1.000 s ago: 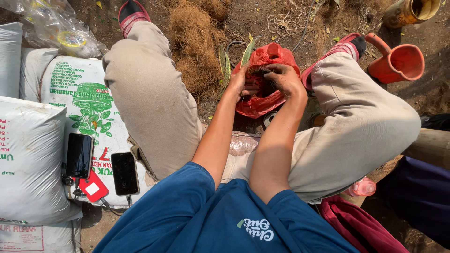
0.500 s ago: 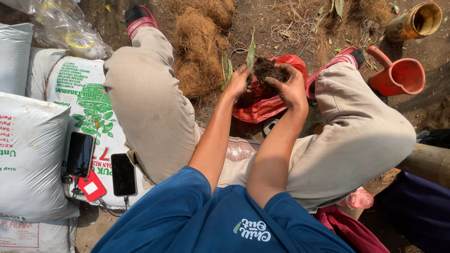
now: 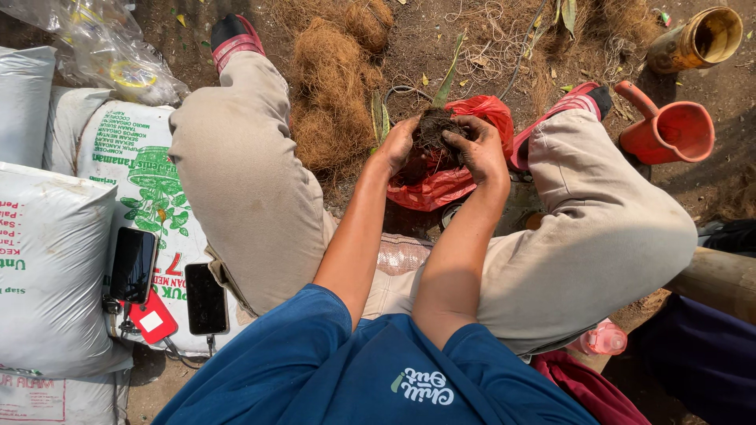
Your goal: The person sits on the ground and plants small seedlings into red plastic bags filled with soil. They hold each seedling, place it into the soil, and press the soil around the base to secure it.
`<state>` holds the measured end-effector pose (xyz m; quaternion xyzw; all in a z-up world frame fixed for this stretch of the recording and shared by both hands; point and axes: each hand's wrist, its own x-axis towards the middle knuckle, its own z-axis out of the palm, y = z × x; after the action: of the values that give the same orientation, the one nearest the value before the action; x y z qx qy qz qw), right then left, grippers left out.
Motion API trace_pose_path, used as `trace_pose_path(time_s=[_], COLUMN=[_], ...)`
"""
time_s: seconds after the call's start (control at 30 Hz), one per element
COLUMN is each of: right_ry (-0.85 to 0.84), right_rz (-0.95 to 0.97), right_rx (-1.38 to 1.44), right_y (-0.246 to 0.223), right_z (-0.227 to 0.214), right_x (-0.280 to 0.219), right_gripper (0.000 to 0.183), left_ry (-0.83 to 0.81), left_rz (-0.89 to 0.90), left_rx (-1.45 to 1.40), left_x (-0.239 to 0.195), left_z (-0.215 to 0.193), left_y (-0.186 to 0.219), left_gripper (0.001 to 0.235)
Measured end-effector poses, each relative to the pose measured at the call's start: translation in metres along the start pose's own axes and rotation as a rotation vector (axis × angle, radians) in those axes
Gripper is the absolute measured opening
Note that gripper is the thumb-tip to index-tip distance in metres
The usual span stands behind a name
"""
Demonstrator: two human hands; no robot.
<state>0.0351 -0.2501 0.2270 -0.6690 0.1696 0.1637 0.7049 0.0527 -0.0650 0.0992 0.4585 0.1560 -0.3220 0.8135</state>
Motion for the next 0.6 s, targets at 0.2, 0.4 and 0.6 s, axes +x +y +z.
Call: trace_pose_path(time_s=[0.2, 0.4, 0.6], right_ry=[0.027, 0.112, 0.08], right_rz=[-0.006, 0.025, -0.023], right_rx=[-0.076, -0.196, -0.125], right_y=[0.001, -0.009, -0.014], right_z=[0.002, 0.007, 0.01], right_x=[0.003, -0.003, -0.007], right_gripper=[0.033, 0.036, 0.038], left_ry=[0.071, -0.004, 0.158], left_rz=[0.176, 0.176, 0.076], left_rx=[0.012, 0.347, 0.63], left_x=[0.029, 0.001, -0.035], left_z=[-0.008, 0.014, 0.037], left_y=[-0.022, 0.01, 0.045], left_gripper=[0.069, 0.073, 0.068])
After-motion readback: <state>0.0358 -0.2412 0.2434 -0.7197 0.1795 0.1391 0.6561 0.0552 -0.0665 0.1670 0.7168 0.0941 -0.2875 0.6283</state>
